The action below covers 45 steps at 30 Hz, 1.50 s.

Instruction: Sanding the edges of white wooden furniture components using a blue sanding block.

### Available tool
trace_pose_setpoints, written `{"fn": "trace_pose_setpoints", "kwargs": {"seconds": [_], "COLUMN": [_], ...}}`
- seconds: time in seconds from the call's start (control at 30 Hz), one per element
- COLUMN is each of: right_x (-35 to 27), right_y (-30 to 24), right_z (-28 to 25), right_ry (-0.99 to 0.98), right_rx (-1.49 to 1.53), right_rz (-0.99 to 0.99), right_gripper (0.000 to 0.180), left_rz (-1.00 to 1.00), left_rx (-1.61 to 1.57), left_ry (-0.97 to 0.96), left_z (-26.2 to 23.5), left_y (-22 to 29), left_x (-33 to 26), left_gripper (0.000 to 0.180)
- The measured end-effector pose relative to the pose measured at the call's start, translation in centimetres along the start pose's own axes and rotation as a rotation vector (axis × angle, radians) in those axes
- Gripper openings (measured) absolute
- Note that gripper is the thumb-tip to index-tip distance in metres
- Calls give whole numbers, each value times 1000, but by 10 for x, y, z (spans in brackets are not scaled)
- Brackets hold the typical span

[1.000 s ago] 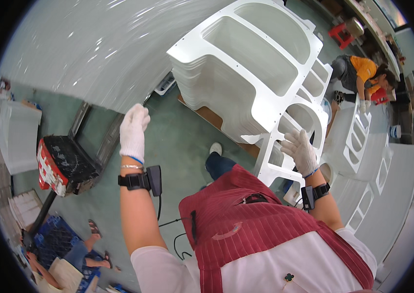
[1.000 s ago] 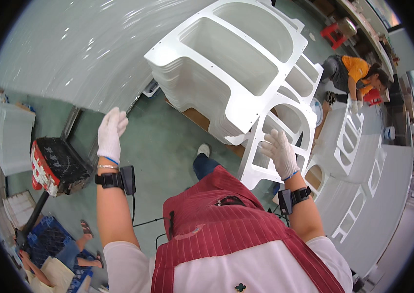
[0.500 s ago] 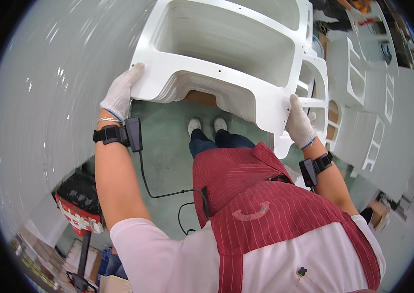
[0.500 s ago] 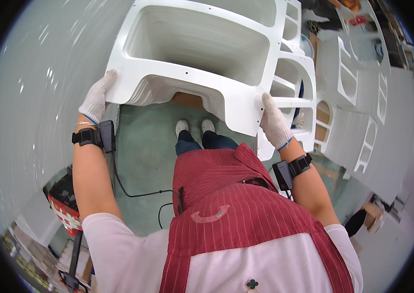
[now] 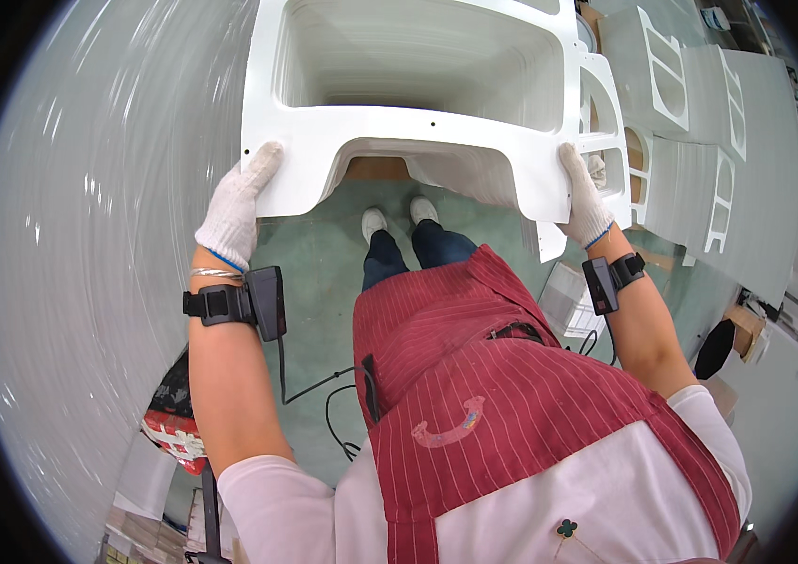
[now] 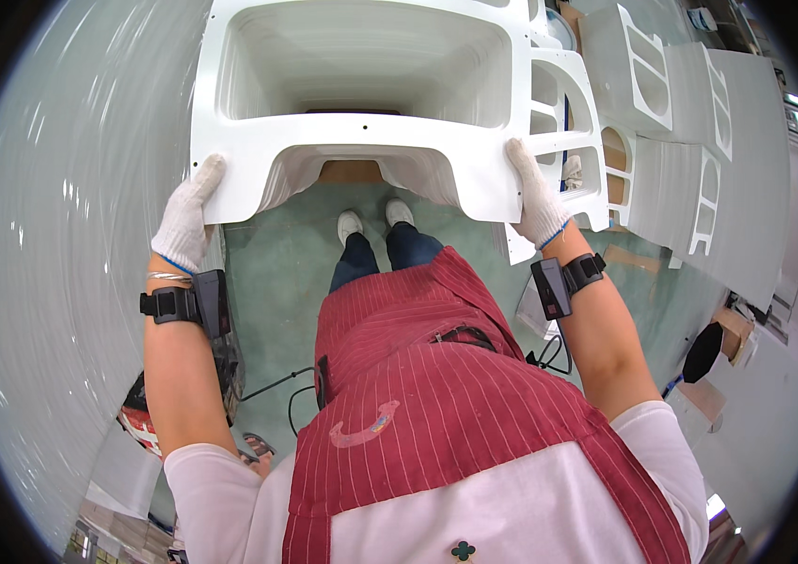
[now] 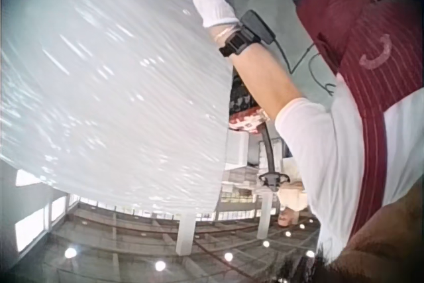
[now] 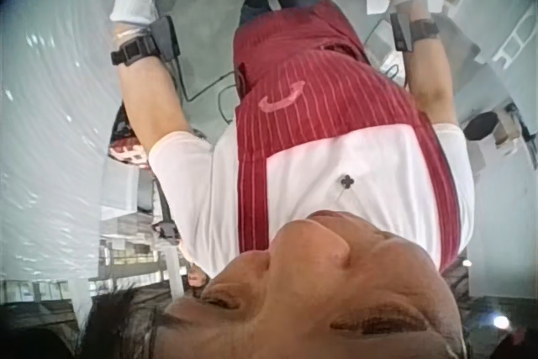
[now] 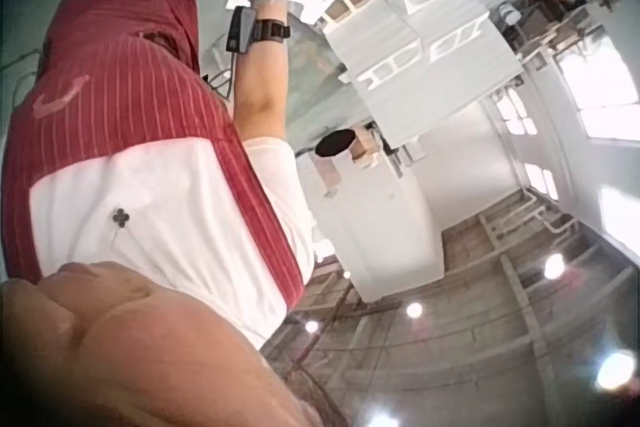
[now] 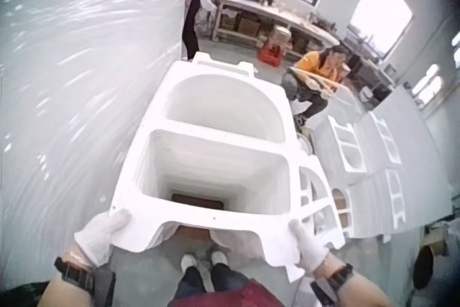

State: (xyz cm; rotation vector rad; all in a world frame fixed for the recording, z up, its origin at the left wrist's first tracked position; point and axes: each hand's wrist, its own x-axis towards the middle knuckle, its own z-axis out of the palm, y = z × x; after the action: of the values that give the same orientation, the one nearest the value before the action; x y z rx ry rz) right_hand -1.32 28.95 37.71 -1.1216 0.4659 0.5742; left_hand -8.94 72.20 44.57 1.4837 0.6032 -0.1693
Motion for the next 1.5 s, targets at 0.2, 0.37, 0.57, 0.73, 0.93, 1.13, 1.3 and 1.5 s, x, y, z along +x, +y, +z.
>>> {"fn": "trace_pose_setpoints", "kwargs": {"seconds": [0.2, 0.37, 0.57, 0.73, 0.93, 1.13, 1.3, 1.5], "right_x": [-4, -3, -4, 0, 14, -1, 55, 163], "right_y": [-1, 4, 1, 4, -21, -129, -114, -53], "right_z": [-6, -1, -2, -7, -27, 33, 146, 197], "right_ry": [-37, -3, 16, 6, 203, -200, -688, -1132], "right_rx": [34, 66, 48, 51, -323, -799, -1480, -1597], "right_rz": [-1, -46, -66, -39, -129, -401, 18, 342], "right_gripper": [59, 64, 68, 66, 63, 57, 94, 114], "left_rz": [-52, -105, -66, -102, -130, -473, -498, -213], "left_rx": [-51, -141, -114, -173, -407, -595, -494, -100], "left_ry": [-27, 20, 43, 5, -25, 162, -220, -405], "left_z": [8, 13, 26, 17, -11, -19, 98, 129], "left_y": [8, 10, 18, 10, -16, -100, -105, -175], "left_x": [-9, -8, -14, -7, -8, -87, -24, 31], "left_gripper": [63, 59, 62, 59, 70, 62, 83, 48]}}
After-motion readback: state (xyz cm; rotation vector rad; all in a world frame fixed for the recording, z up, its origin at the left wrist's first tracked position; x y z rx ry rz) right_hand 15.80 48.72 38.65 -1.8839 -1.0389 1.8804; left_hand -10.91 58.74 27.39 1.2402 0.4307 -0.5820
